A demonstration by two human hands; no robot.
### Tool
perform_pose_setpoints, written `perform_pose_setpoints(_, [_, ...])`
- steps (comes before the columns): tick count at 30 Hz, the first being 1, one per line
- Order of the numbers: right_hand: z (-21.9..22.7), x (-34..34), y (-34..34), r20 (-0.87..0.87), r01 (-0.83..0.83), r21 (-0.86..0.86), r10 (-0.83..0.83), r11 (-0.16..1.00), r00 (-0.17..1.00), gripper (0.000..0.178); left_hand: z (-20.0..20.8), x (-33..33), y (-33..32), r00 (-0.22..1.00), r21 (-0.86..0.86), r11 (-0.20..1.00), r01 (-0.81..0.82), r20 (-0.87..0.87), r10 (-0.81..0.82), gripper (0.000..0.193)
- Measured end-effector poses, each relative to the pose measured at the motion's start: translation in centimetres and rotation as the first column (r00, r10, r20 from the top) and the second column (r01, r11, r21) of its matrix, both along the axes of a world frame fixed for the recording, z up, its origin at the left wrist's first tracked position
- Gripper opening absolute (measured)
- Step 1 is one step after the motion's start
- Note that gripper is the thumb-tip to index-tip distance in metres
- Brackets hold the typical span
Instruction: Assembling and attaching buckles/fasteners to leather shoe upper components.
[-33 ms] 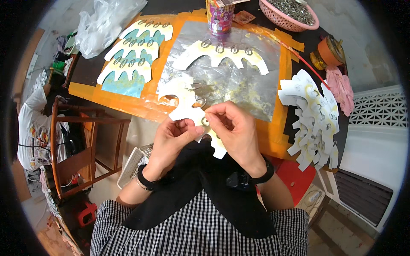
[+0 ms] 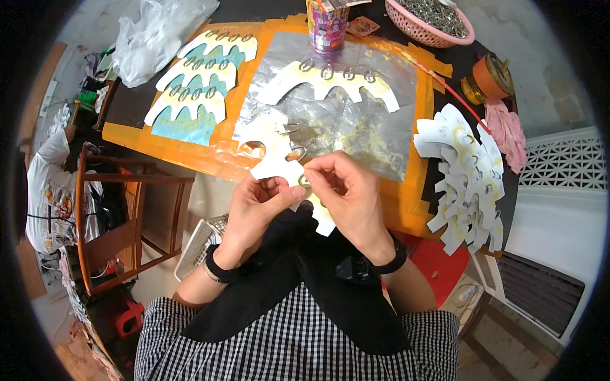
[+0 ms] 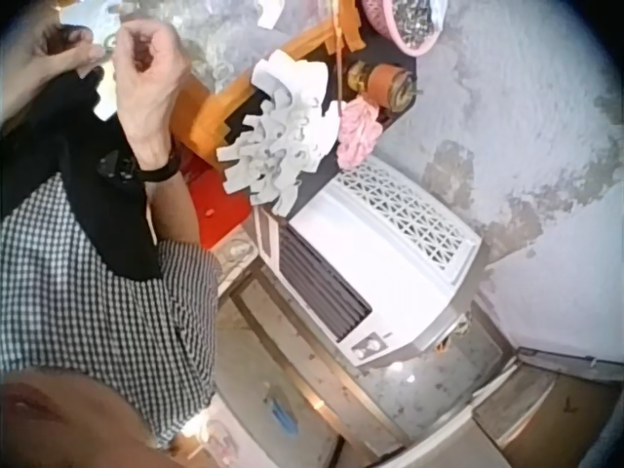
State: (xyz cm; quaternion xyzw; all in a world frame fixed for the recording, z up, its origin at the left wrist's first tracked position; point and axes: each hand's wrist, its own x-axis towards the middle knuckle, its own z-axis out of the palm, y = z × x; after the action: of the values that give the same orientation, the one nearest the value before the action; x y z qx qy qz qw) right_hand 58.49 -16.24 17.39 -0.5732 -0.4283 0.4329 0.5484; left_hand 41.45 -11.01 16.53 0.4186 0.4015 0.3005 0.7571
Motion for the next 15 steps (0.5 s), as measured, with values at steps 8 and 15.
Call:
perform_pose_setpoints(8, [-1.0,0.4,0.1,-0.011,-0.03,0.144,0.031,0.989,0.999,0.012,1.1,0.9,-0.3,0.988,0.058,0.99,-0.13,0.091,0.125,0.041])
perform_pose_setpoints(15, [-0.5,0.2,0.6,-0.207,-0.033,0.06,0.045,0.998,0.977,0.014,0.2,0.9,0.0,0.965,-0.111,0.986,-0.124,0.218,0.145,0.043])
